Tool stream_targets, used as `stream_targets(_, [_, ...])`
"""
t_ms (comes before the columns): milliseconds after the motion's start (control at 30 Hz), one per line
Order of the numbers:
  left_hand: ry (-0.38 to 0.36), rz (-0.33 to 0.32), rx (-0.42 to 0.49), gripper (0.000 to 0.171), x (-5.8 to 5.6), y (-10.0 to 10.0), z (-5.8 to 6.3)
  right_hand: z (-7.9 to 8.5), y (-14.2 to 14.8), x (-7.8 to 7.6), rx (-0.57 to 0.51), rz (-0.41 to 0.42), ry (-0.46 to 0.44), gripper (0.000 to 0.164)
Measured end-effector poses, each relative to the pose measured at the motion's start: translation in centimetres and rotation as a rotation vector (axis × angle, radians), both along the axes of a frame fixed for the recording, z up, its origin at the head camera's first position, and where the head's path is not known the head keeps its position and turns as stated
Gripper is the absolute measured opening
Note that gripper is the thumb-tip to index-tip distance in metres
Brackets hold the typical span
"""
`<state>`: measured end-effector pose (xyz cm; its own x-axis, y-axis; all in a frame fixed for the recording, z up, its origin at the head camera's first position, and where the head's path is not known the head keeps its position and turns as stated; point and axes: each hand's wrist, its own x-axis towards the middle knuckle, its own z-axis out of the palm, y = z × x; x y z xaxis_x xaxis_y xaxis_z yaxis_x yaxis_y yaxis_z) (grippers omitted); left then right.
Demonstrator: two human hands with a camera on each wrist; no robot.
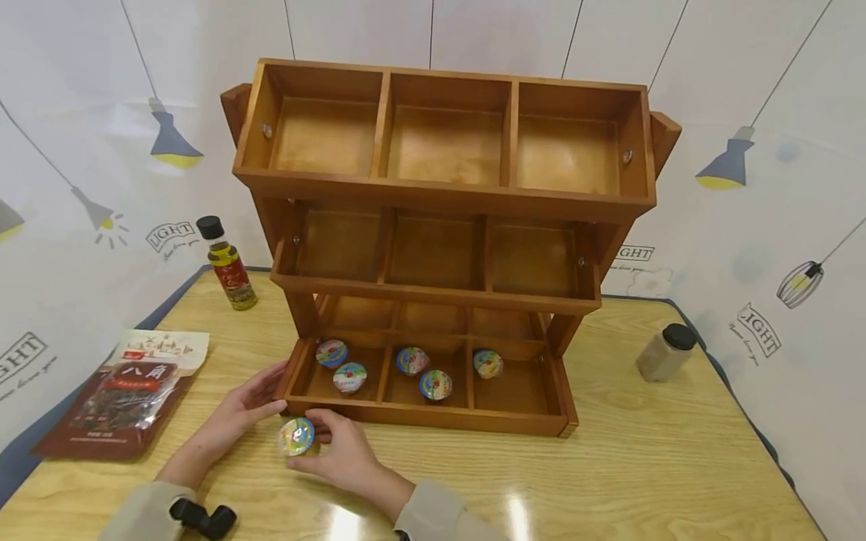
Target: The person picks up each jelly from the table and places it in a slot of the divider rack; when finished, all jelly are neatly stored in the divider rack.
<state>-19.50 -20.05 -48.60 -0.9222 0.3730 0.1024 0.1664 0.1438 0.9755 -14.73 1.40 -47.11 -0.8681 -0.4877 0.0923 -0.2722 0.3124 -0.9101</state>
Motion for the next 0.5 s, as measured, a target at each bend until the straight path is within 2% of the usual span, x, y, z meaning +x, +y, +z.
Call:
stream_targets(300, [-0.026,0.013,-0.014,0.062,-0.23,0.01,0.16,0.34,-0.68,0.15,-0.063,-0.048,-0.026,0.051])
stream_targets(400, [-0.022,0.007,-0.016,0.062,-0.29,-0.01,0.05,-0.09,-0.52,0.01,-0.097,-0.038,-0.039,0.05])
stream_targets(500, [-0.014,0.009,-0.024,0.062,-0.14,-0.17,0.0,0.46,0.06,0.4,-0.135,-0.02,-0.062,0.051])
